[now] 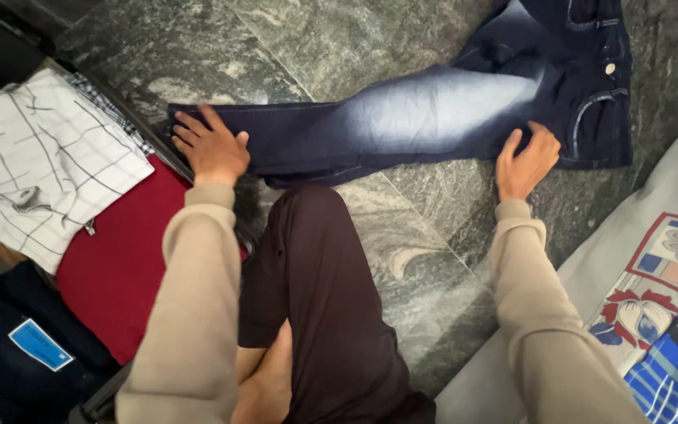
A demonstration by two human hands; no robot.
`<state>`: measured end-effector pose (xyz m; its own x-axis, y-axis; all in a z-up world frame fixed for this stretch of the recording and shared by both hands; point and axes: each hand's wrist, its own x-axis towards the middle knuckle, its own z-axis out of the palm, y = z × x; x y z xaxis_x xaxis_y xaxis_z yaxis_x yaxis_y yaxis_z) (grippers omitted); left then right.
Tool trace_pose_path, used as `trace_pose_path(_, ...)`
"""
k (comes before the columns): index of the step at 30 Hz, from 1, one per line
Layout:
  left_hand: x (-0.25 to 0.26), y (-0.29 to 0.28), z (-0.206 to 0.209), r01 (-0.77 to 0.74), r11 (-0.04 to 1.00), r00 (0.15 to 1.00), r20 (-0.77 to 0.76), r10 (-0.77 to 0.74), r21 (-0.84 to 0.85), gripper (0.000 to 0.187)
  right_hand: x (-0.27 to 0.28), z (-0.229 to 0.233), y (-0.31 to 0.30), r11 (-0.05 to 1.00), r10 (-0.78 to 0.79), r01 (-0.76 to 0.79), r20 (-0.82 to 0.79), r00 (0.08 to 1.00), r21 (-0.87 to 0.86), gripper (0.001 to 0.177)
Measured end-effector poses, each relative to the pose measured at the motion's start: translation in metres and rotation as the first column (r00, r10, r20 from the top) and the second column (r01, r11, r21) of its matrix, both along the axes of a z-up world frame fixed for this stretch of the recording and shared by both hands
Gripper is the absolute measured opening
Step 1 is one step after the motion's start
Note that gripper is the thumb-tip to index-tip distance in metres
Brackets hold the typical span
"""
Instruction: The person folds a pair of jeans and a dark green shirt by hand while sitting on the floor and then places them into a suitcase.
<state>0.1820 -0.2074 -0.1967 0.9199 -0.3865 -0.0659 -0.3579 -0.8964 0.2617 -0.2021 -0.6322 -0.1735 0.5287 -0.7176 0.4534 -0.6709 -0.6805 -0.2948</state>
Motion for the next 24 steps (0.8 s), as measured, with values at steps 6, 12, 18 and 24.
trace_pose_path(6, -0.010, 0.000, 0.040, 0.198, 0.980, 0.977, 0.069, -0.200, 0.031, 0.071, 0.033, 0.054, 0.078, 0.876, 0.470, -0.478, -0.110, 0.876, -0.060, 0.053)
trace_pose_path(12, 0.008, -0.007, 0.048, 0.219, 0.968, 0.947, -0.211, -0.241, -0.123, 0.043, 0.040, 0.044, 0.097, 0.880, 0.459, -0.470, -0.132, 0.878, -0.065, 0.060)
trace_pose_path(18, 0.009, 0.024, -0.002, -0.356, 0.402, 0.433, -0.530, -0.729, -0.844, 0.038, 0.024, 0.015, 0.082, 0.953, 0.267, -0.282, -0.130, 0.955, -0.110, 0.035)
trace_pose_path(24, -0.039, -0.051, 0.016, 0.446, 0.881, 0.759, -0.456, -0.465, -0.156, 0.053, 0.031, 0.019, 0.080, 0.957, 0.227, -0.246, -0.128, 0.965, -0.155, 0.033)
